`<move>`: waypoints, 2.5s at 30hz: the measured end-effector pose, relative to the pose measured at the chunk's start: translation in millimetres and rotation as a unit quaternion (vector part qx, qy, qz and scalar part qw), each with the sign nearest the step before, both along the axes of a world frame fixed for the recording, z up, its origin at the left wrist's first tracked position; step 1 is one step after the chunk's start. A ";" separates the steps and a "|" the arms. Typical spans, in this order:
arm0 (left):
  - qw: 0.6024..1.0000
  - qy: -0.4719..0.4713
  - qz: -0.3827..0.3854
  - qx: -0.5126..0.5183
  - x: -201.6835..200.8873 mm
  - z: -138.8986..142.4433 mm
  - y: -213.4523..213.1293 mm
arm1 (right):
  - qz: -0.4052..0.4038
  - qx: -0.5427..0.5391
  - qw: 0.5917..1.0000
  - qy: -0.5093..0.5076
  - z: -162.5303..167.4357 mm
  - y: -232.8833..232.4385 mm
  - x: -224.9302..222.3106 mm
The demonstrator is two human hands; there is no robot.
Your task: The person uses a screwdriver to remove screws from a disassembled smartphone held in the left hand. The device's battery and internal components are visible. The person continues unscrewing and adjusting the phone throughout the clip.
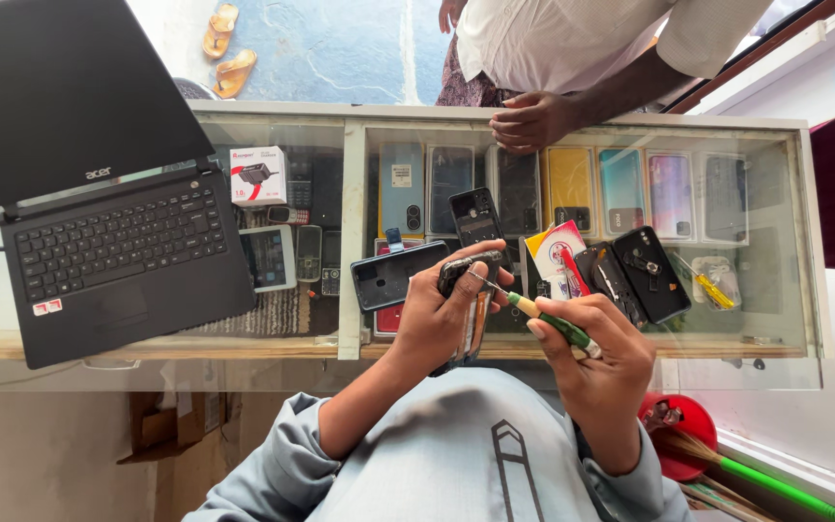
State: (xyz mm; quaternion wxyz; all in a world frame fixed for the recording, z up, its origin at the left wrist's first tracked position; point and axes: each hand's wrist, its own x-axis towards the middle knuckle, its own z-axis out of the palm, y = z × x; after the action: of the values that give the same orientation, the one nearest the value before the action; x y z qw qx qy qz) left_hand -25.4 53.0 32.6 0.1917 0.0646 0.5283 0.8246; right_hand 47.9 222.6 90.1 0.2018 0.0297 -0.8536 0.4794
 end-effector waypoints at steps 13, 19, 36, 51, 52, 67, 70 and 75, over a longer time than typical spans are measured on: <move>0.979 0.105 0.067 -0.164 4.1 17.6 -10.8 | -0.011 -0.011 0.999 -0.043 11.3 -15.2 -2.7; 0.966 0.156 0.083 -0.191 3.5 17.3 -15.6 | -0.014 -0.010 0.998 -0.057 13.6 -18.8 -4.6; 0.944 0.190 0.106 -0.247 12.4 19.8 -14.9 | -0.011 0.111 0.993 0.043 18.1 -19.8 -12.3; 0.943 0.181 0.107 -0.257 14.2 16.1 -8.0 | -0.016 0.083 0.996 0.001 13.0 -10.0 -22.6; 0.945 0.171 0.102 -0.259 14.4 16.2 -5.5 | -0.038 0.095 0.995 -0.006 13.0 -8.5 -22.3; 0.946 0.135 0.084 -0.284 14.6 10.7 -2.0 | -0.064 0.136 0.985 -0.083 -3.7 0.4 -28.8; 0.943 0.157 0.106 -0.275 12.5 10.2 -1.5 | 0.053 0.008 0.997 -0.064 -4.4 6.0 -30.2; 0.943 0.117 0.079 -0.301 13.9 7.5 3.0 | 0.008 0.012 0.995 -0.101 -11.9 10.8 -32.3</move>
State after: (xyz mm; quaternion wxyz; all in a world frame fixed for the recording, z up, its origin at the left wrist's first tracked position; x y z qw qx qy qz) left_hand -11.5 55.9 40.0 0.0734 0.0581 0.7737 0.6266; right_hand 15.6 233.4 78.2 0.1103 -0.0096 -0.8748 0.4717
